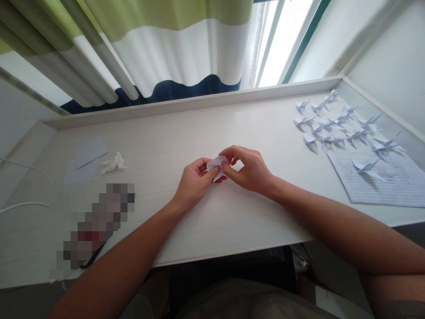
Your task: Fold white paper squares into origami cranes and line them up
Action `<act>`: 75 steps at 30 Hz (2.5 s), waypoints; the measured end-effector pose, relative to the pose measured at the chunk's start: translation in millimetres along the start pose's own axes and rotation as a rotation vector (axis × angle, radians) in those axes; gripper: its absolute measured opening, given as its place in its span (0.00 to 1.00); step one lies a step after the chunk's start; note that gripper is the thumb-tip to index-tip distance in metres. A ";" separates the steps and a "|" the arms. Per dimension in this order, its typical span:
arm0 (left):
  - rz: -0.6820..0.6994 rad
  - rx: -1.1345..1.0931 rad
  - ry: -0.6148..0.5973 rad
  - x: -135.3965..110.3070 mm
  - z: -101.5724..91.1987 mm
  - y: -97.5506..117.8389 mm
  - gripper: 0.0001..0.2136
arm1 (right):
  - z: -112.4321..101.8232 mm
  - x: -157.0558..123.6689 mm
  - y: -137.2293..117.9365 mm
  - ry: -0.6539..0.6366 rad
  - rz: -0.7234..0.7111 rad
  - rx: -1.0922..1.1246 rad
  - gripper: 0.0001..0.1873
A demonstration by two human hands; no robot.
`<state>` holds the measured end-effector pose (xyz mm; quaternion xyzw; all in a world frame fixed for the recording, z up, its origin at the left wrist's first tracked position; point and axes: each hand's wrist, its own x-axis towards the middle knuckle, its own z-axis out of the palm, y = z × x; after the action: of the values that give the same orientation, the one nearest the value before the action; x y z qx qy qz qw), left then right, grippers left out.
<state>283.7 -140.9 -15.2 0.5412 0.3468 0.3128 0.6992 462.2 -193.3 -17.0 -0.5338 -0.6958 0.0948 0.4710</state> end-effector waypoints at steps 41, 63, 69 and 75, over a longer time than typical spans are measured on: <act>0.204 0.266 0.116 -7.5 4.8 -4.8 0.09 | -4.4 2.3 -10.8 -0.117 -0.551 -0.608 0.10; 0.243 -0.147 -0.015 -2.8 7.2 -7.7 0.23 | -6.0 4.3 -9.2 0.062 -0.593 -0.468 0.09; 0.206 -0.206 -0.095 -3.4 6.6 -7.4 0.19 | -4.6 3.5 -9.8 0.120 -0.496 -0.328 0.11; 0.226 -0.120 -0.086 -5.0 7.9 -5.8 0.20 | -0.9 3.3 -6.1 0.212 -0.313 -0.230 0.07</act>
<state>287.7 -150.5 -18.8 0.5470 0.2339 0.3861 0.7050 459.0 -193.4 -10.8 -0.4767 -0.7228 -0.1162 0.4867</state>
